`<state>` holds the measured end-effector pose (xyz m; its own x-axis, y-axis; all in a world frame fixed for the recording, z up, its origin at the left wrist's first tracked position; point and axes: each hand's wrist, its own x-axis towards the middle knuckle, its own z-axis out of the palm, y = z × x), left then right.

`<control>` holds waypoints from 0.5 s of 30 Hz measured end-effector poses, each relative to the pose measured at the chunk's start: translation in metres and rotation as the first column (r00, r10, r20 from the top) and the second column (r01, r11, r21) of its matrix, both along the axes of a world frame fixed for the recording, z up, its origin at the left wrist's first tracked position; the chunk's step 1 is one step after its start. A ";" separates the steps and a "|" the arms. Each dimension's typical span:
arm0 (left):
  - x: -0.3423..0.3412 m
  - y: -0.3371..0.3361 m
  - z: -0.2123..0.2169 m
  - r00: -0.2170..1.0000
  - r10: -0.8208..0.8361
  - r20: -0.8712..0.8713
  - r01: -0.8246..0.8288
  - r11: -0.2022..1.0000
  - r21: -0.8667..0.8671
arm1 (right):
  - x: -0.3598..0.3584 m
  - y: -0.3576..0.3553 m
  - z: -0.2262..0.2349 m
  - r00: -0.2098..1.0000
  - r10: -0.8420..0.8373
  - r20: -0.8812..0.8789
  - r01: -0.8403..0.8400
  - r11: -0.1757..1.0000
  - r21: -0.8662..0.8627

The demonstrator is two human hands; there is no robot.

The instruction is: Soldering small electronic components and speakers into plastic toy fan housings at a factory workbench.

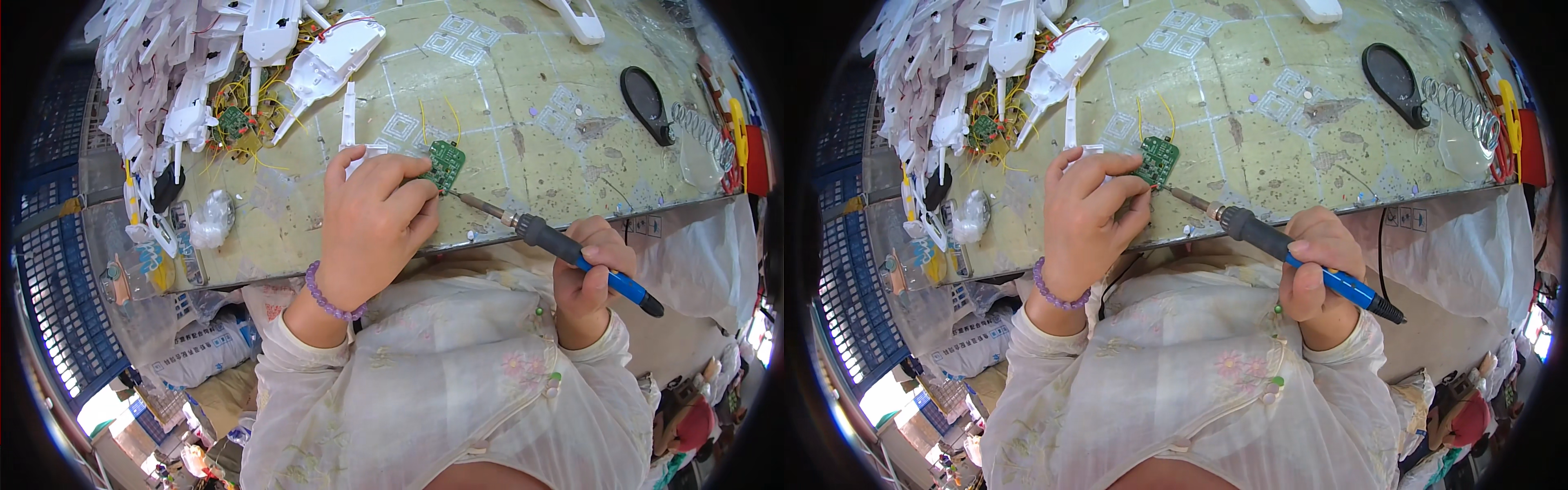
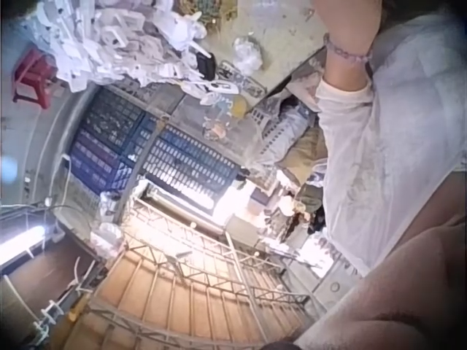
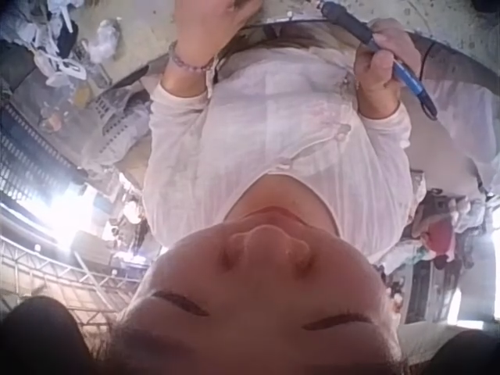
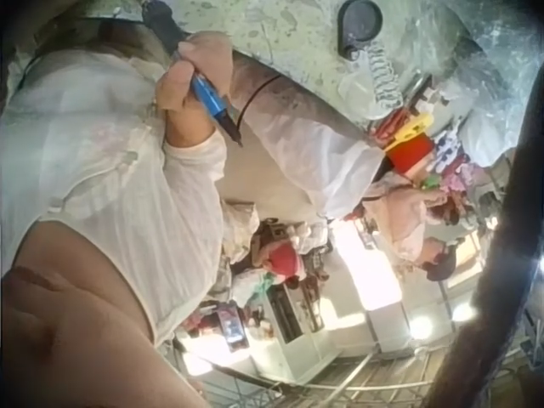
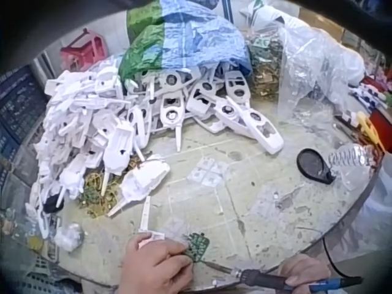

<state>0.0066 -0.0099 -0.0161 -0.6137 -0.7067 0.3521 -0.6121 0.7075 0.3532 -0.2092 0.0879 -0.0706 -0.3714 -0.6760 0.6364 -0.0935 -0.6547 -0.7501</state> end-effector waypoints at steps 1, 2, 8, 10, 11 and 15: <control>0.000 0.000 -0.001 1.000 0.004 -0.009 -0.004 1.000 0.001 | 0.000 0.000 0.000 1.000 -0.002 0.000 0.002 1.000 -0.001; 0.000 0.001 -0.001 1.000 0.008 -0.018 -0.008 1.000 0.001 | 0.001 -0.001 0.001 1.000 0.000 0.006 0.000 1.000 -0.004; 0.000 0.002 -0.003 1.000 0.008 0.000 -0.008 1.000 0.009 | 0.000 0.000 0.002 0.997 0.031 -0.076 -0.029 0.999 0.036; 0.000 0.002 -0.002 1.000 0.009 0.003 -0.009 1.000 0.008 | -0.001 -0.001 0.002 0.996 0.035 -0.081 -0.032 0.999 0.039; 0.000 0.002 -0.002 1.000 0.010 0.006 -0.010 1.000 0.007 | 0.000 -0.001 0.001 0.996 0.033 -0.084 -0.030 0.999 0.037; 0.000 0.002 0.000 1.000 0.009 0.003 -0.009 1.000 -0.001 | 0.001 -0.001 0.002 1.000 0.018 0.000 -0.018 1.000 -0.008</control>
